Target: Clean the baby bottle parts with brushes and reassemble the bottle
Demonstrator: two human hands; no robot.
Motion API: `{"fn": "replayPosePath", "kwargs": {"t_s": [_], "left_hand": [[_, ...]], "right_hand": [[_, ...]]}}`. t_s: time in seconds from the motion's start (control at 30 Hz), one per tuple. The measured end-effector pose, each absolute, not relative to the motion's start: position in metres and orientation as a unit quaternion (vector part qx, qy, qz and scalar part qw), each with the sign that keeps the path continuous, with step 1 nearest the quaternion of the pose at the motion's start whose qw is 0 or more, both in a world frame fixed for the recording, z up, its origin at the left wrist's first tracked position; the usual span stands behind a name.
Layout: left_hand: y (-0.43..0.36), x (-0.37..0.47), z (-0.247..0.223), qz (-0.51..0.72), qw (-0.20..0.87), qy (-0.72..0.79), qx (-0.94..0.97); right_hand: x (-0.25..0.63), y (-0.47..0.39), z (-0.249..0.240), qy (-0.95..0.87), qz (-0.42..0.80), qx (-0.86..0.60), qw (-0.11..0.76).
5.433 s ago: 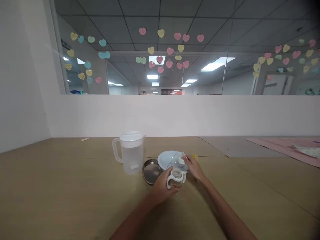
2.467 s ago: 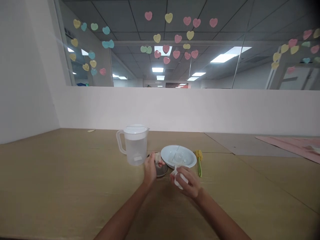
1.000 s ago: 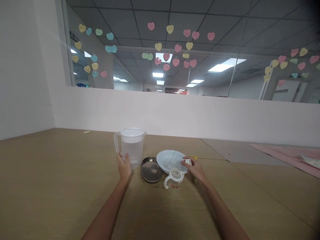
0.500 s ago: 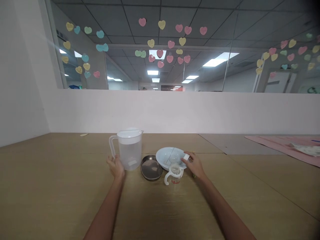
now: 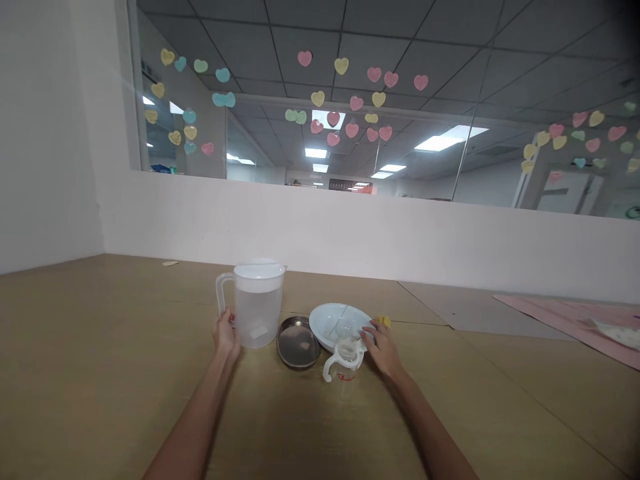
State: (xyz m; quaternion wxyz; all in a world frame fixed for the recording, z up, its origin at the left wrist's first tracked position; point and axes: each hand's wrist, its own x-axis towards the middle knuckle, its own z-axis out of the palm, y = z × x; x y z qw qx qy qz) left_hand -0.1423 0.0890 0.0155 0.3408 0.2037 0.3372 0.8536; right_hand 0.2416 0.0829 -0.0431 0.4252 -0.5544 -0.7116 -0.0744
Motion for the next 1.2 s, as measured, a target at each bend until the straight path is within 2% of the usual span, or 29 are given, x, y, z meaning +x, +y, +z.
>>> {"fn": "replayPosePath", "kwargs": {"t_s": [0.37, 0.63, 0.9, 1.1, 1.2], "left_hand": [[0.076, -0.109, 0.063, 0.79, 0.279, 0.423, 0.346], [0.089, -0.071, 0.113, 0.69, 0.121, 0.518, 0.491], [0.087, -0.053, 0.122, 0.643, 0.015, 0.575, 0.505], [0.08, -0.055, 0.125, 0.55, -0.117, 0.611, 0.557], [0.079, -0.056, 0.127, 0.538, -0.131, 0.613, 0.564]], "right_hand": [[0.238, 0.079, -0.041, -0.705, -0.056, -0.562, 0.43], [0.235, 0.077, -0.038, -0.702, -0.047, -0.567, 0.428], [0.229, 0.074, -0.032, -0.688, -0.042, -0.58, 0.435], [0.23, 0.074, -0.034, -0.688, -0.034, -0.573, 0.443], [0.231, 0.074, -0.035, -0.688, -0.033, -0.572, 0.445]]}}
